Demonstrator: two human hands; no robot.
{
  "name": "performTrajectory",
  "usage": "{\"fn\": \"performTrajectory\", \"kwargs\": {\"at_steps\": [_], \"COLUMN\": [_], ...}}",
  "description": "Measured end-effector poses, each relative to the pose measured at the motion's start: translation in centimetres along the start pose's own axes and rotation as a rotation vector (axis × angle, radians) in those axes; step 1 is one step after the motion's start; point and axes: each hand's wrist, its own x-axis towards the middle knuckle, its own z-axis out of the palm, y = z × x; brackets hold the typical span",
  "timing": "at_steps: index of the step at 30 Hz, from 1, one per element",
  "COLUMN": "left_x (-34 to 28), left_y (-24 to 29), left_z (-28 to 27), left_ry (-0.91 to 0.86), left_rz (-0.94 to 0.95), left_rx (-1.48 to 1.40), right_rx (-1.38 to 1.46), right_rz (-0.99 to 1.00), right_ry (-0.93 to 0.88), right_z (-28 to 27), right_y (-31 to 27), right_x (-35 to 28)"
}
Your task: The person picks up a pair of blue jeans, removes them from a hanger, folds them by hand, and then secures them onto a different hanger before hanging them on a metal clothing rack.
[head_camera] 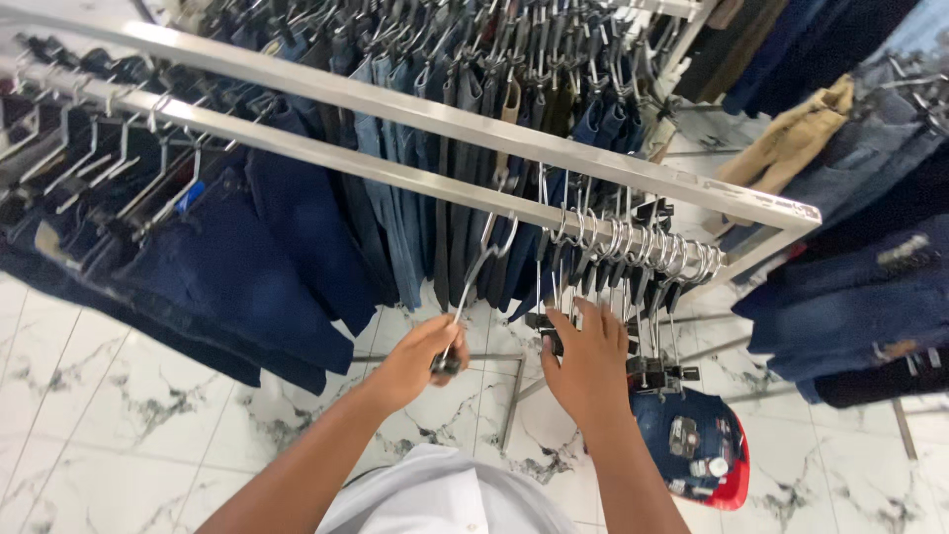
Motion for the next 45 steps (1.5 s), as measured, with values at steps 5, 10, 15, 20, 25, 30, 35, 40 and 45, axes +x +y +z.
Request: {"fn": "performTrajectory", "kwargs": {"at_steps": [5, 10, 15, 20, 25, 30, 35, 40, 45], "left_x": [-5.3, -6.8, -5.1, -6.6, -9.2, -8.3, -5.0, -4.1, -3.3], "left_y": [3.4, 2.5, -9.9, -15.4, -13.1, -13.1, -21.7, -20.4, -23.7], "left_z": [-1.9, -3.9, -8.8, -5.2, 4.5, 10.0, 10.9, 19.1, 25.9], "left_ry": [0.006, -0.010, -0.131, -0.574, -1.076, -1.134, -0.987, -0.870, -0.757], "left_rz": [-0.313, -0.672, -0.730, -0.533, -0.334, -0.278, -0.022, -0.531, -0.567], "left_rx": [0.379, 0.456, 0.478, 1.048, 1.160, 1.169, 1.080, 1.183, 1.039], "right_rx": [0.002, 0.030, 0.559, 1.318, 2.108, 1.650, 1.407, 1.181, 1.400], "right_rz": [0.020, 0.091, 0.480, 1.257, 1.329, 1.330, 1.363, 1.547, 1.445], "right_ry": [0.285, 0.745, -0.008, -0.733, 0.190, 0.365, 0.383, 0.170, 0.211], "right_z": [-0.5, 2.9, 10.5, 7.5, 8.1, 8.8, 10.5, 6.2, 8.1], "right_y": [-3.4, -8.0, -11.6, -13.1, -10.7, -5.8, 3.8, 11.3, 17.4], "right_x": [-2.0, -4.9, -13.7, -19.7, -24.4, -29.5, -36.5, -39.4, -44.7]}}
